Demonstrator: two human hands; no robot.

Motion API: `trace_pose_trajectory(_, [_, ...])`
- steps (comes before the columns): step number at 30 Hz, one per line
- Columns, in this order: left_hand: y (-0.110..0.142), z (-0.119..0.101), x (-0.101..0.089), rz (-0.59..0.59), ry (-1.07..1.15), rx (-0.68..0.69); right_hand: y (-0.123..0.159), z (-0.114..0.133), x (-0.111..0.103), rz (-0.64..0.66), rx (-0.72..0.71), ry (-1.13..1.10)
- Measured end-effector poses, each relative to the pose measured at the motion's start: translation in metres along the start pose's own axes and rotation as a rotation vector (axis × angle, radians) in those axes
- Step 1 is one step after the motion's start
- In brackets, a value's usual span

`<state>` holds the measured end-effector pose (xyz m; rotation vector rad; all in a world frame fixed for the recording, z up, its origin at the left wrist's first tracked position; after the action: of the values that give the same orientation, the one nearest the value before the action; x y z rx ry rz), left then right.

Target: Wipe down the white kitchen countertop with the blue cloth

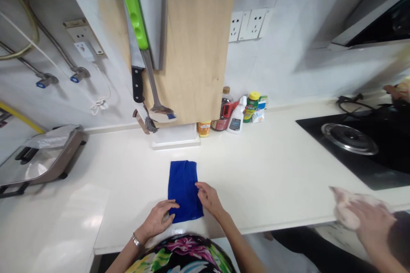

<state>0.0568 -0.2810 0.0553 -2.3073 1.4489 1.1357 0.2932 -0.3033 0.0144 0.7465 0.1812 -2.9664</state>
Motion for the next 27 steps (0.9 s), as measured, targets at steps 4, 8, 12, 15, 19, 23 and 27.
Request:
trace_pose_trajectory(4, [-0.01, -0.011, -0.006, 0.04, -0.069, 0.0, -0.042, -0.004, 0.001, -0.16, -0.002, 0.172])
trace_pose_trajectory(8, [-0.012, -0.009, -0.004, 0.044, -0.072, -0.029, -0.086, -0.011, 0.011, -0.252, 0.053, 0.262])
trace_pose_trajectory(12, [-0.011, 0.001, -0.003, 0.046, -0.043, -0.049, -0.115, -0.011, 0.014, -0.31, 0.139, 0.352])
trace_pose_trajectory(15, [-0.011, 0.007, -0.007, 0.029, -0.011, -0.055, -0.124, -0.007, 0.016, -0.323, 0.211, 0.412])
trace_pose_trajectory(19, [-0.019, 0.012, -0.022, -0.051, -0.015, -0.069, -0.128, 0.003, 0.017, -0.311, 0.305, 0.463])
trace_pose_trajectory(23, [-0.044, 0.027, -0.047, -0.204, -0.055, -0.133, -0.132, 0.008, 0.016, -0.175, 0.47, 0.557])
trace_pose_trajectory(27, [-0.081, 0.052, -0.072, -0.283, -0.069, -0.21, -0.136, 0.009, 0.008, -0.06, 0.491, 0.572])
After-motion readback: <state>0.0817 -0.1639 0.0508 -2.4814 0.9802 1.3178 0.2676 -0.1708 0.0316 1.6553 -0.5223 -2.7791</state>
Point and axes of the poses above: each hand's wrist, its own y-axis away from the middle knuckle, its own x-axis out of the palm, z = x × y, the point moved 6 cm from there along -y, towards the middle knuckle, and after that the axes turned 15 degrees about z, right-handed, at the moved point
